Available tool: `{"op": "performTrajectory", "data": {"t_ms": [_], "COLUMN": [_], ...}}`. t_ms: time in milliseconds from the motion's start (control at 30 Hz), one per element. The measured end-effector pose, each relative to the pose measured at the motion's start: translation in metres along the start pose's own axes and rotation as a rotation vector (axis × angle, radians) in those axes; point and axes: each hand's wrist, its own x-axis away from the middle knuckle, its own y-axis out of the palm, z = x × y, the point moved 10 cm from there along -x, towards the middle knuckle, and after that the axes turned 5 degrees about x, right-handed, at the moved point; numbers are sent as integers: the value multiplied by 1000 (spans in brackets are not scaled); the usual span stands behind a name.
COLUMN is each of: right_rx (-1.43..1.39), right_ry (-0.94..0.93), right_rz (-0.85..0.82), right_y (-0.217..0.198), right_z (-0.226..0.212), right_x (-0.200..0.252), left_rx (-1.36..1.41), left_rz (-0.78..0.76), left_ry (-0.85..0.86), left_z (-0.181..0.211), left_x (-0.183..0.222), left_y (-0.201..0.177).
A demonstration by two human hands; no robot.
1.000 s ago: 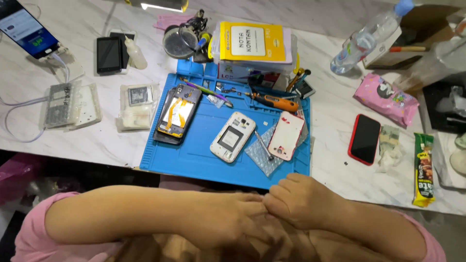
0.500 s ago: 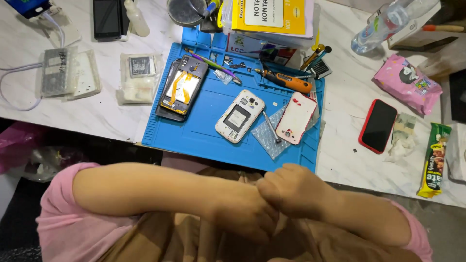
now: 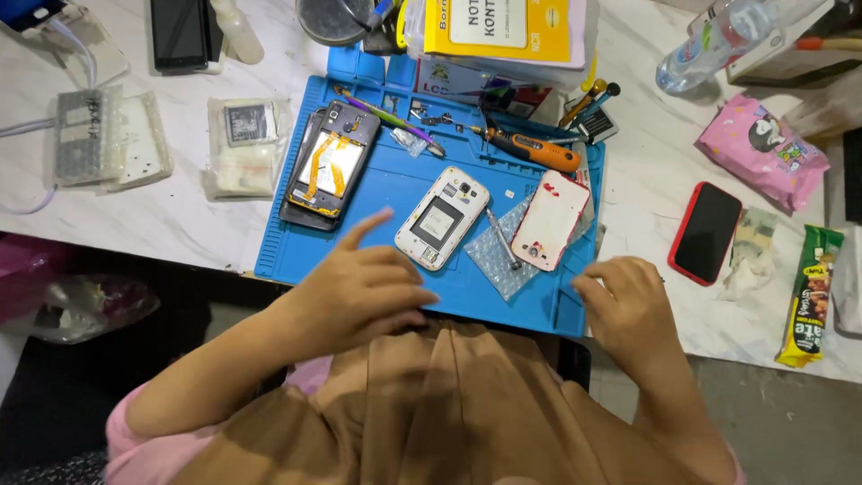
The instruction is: Repairing a mobile phone by disassembling and reassembling internal components on a repair mat
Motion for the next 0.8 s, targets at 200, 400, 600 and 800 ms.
{"op": "performTrajectory", "data": {"t_ms": [200,400,600,800], "right_rx": [8,160,129,-313], "right_ry": [169,289,390,506], "right_rz": [76,119,69,387], "right_y": [68,99,104,60], "right_z": [2,-3,6,27], "right_x": [7,-4,-8,-13], "left_rx": [-444,-515,-596,-421], "left_rz": [446,287,219,204], "left_ry": [-208,-547,-669,-717], "left_z": [-84,-135,-139,-125], "left_x": [24,11,3,14], "left_y": [21,68,74,63]}}
